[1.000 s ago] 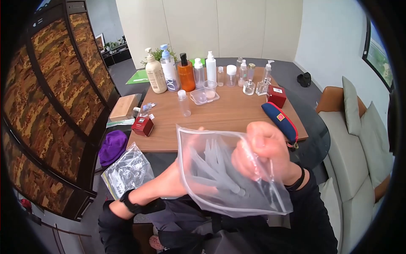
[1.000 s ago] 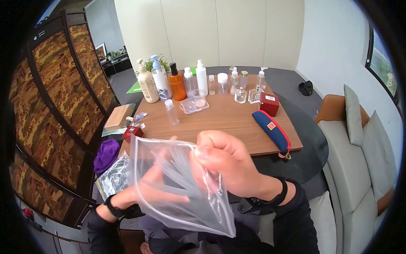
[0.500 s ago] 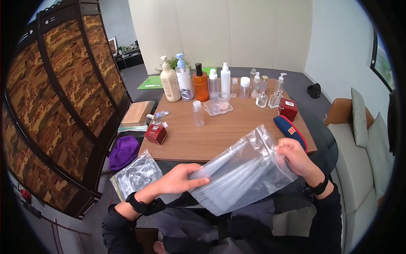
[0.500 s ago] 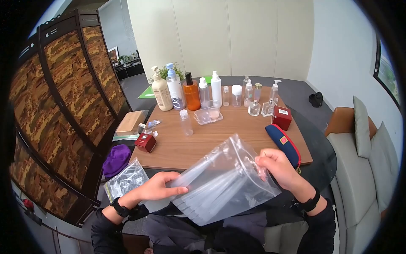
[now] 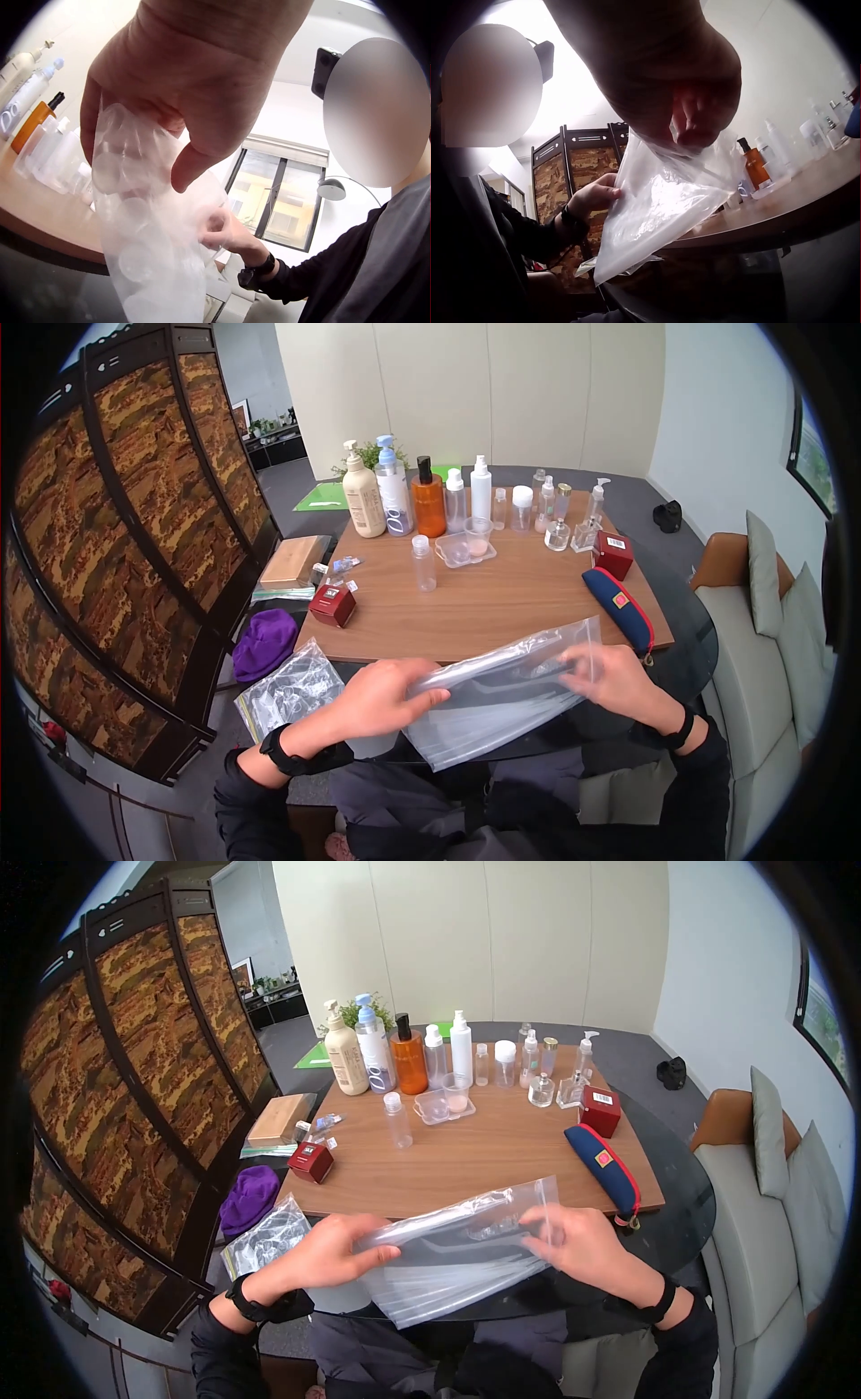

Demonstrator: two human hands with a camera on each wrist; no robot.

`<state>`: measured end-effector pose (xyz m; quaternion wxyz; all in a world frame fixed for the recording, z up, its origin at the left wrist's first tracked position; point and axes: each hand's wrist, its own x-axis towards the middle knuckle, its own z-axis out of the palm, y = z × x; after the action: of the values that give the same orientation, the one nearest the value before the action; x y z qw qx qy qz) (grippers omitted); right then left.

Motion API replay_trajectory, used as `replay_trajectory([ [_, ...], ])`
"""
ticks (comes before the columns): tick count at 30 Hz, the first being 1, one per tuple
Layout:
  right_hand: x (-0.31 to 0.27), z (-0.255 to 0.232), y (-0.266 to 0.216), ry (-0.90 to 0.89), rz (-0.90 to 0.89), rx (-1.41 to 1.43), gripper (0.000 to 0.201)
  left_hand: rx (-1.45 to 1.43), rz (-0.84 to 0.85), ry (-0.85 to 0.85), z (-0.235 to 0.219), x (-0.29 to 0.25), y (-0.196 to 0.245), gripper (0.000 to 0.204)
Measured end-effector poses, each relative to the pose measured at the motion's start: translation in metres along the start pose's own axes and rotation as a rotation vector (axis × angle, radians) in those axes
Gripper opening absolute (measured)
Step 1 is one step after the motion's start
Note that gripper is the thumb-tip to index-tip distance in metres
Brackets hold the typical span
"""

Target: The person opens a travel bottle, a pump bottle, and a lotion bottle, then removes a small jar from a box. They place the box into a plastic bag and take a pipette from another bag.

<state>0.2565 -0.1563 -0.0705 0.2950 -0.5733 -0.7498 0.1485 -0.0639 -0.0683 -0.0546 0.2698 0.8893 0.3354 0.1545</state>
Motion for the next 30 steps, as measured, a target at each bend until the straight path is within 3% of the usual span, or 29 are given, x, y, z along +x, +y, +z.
replay_trajectory([
  [5, 0.008, 0.004, -0.006, -0.129, -0.272, 0.029, 0.046, 0.099, 0.041, 0.089, -0.01, 0.001, 0.009, 0.03],
  [11, 0.016, 0.021, 0.014, -0.424, -0.139, 0.241, 0.048, 0.171, 0.134, 0.153, -0.015, 0.001, 0.021, 0.026],
  [14, 0.018, 0.023, 0.007, -0.512, -0.024, 0.161, 0.045, 0.182, 0.164, 0.162, -0.01, 0.003, 0.015, 0.024],
  [17, 0.017, 0.034, 0.008, -0.468, -0.166, -0.076, 0.043, 0.165, 0.162, 0.146, -0.009, 0.003, 0.014, 0.022],
  [30, 0.008, 0.058, 0.018, -0.4, -0.131, -0.243, 0.027, 0.196, 0.196, 0.138, -0.003, 0.007, 0.006, 0.023],
])
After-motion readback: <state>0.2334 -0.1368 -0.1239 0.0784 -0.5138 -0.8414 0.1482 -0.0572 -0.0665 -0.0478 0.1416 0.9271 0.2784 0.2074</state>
